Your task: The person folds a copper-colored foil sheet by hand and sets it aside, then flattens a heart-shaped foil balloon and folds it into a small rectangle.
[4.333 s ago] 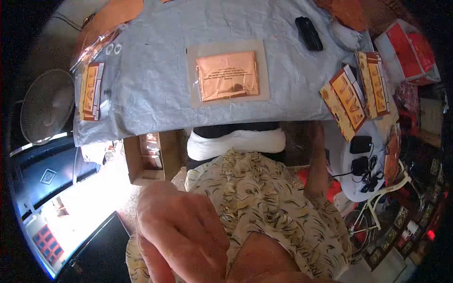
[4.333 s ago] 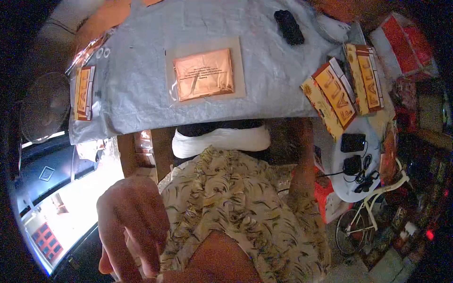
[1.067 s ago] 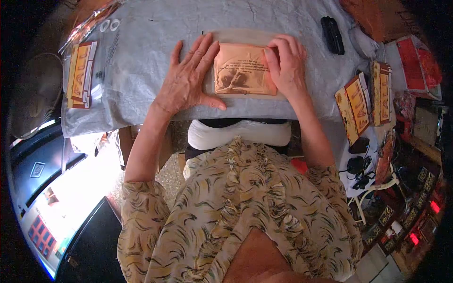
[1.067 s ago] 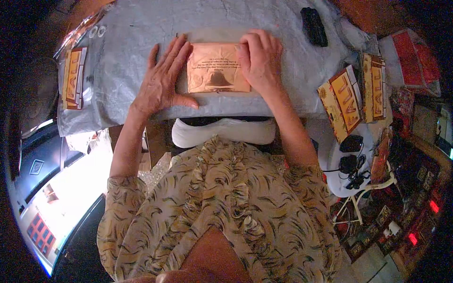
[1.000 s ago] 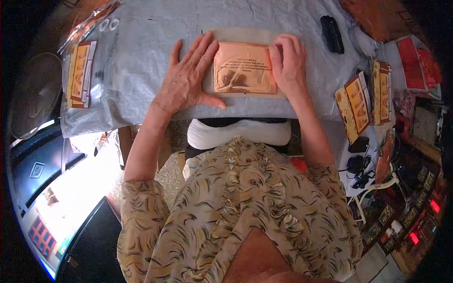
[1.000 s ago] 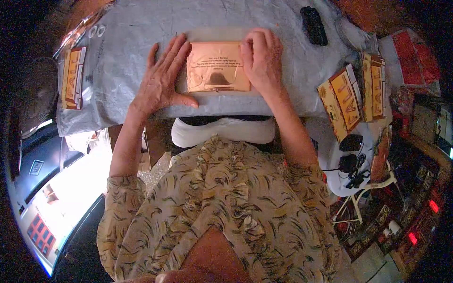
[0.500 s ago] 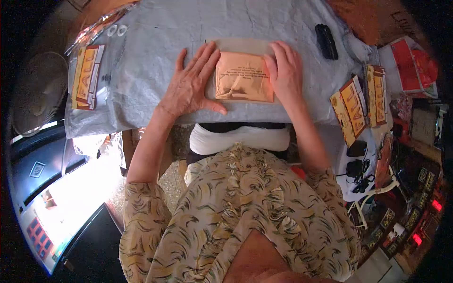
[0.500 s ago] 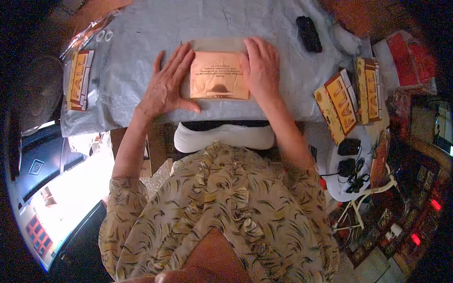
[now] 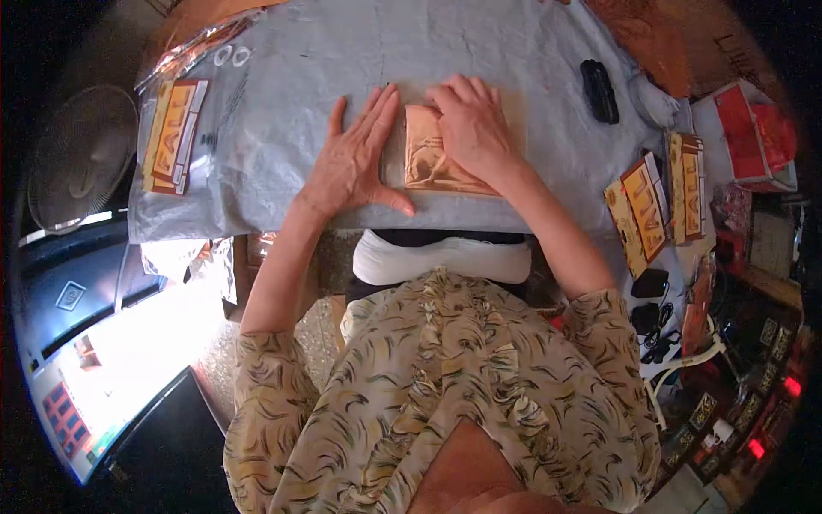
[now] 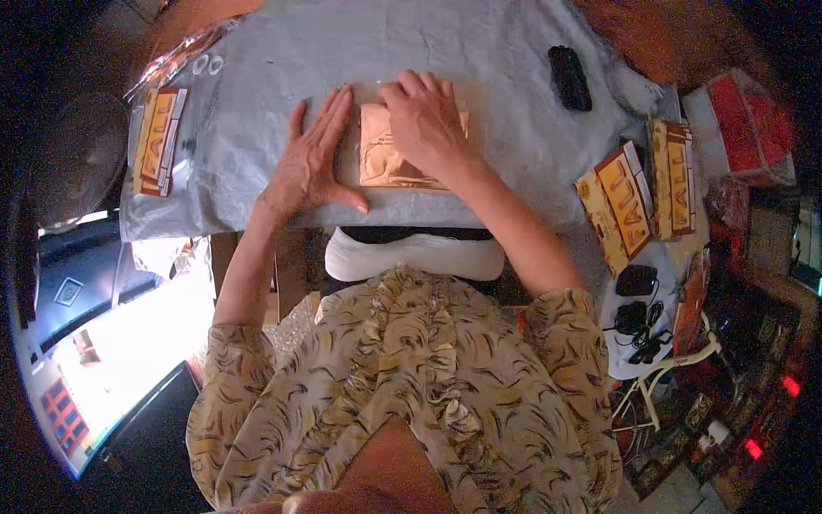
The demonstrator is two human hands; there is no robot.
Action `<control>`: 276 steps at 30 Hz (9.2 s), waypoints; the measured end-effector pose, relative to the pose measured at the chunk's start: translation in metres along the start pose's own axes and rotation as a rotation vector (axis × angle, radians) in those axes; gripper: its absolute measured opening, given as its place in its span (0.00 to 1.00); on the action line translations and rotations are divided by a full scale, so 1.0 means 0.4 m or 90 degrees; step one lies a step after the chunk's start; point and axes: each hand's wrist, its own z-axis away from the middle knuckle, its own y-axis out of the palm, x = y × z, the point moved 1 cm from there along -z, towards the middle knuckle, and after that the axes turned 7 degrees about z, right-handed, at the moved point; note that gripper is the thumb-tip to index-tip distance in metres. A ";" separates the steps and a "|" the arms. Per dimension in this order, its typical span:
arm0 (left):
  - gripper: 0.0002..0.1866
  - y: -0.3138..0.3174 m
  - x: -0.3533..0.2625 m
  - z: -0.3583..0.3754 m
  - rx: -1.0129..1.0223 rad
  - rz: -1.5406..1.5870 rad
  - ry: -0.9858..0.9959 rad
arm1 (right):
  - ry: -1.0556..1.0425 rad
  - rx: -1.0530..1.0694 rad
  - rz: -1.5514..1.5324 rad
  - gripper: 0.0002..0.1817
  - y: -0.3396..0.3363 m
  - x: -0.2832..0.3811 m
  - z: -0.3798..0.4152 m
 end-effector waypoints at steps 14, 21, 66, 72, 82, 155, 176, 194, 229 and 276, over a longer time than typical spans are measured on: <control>0.82 0.004 0.006 0.006 0.000 -0.016 -0.002 | -0.038 -0.018 -0.096 0.14 0.034 0.006 -0.005; 0.88 0.011 0.011 0.006 0.008 -0.011 -0.018 | 0.002 -0.031 -0.015 0.14 0.034 0.020 0.012; 0.10 -0.030 0.162 -0.260 0.069 0.273 0.028 | 0.145 0.133 -0.226 0.18 -0.117 -0.278 -0.005; 0.09 -0.045 0.125 -0.223 0.012 0.223 0.074 | 0.084 -0.017 -0.177 0.08 -0.085 -0.269 0.043; 0.27 -0.043 0.084 -0.155 0.091 -0.076 0.190 | -0.026 -0.072 -0.003 0.16 -0.092 -0.234 0.102; 0.07 0.394 0.297 1.499 -0.882 0.981 -0.672 | 0.120 0.402 -0.659 0.16 -0.025 0.206 0.313; 0.38 0.509 0.140 0.763 0.116 0.225 -0.491 | 0.032 0.318 -0.219 0.27 -0.047 0.173 0.581; 0.09 -0.196 -0.159 -0.019 0.165 0.443 -0.007 | 0.275 0.130 -0.217 0.14 -0.442 -0.091 0.326; 0.14 0.309 -0.189 -1.278 0.115 0.587 0.009 | 0.352 -0.212 0.065 0.16 -0.576 -0.800 0.222; 0.16 -0.028 -0.368 -1.382 -0.092 0.679 0.038 | 0.373 0.011 0.360 0.39 -0.321 -1.032 -0.072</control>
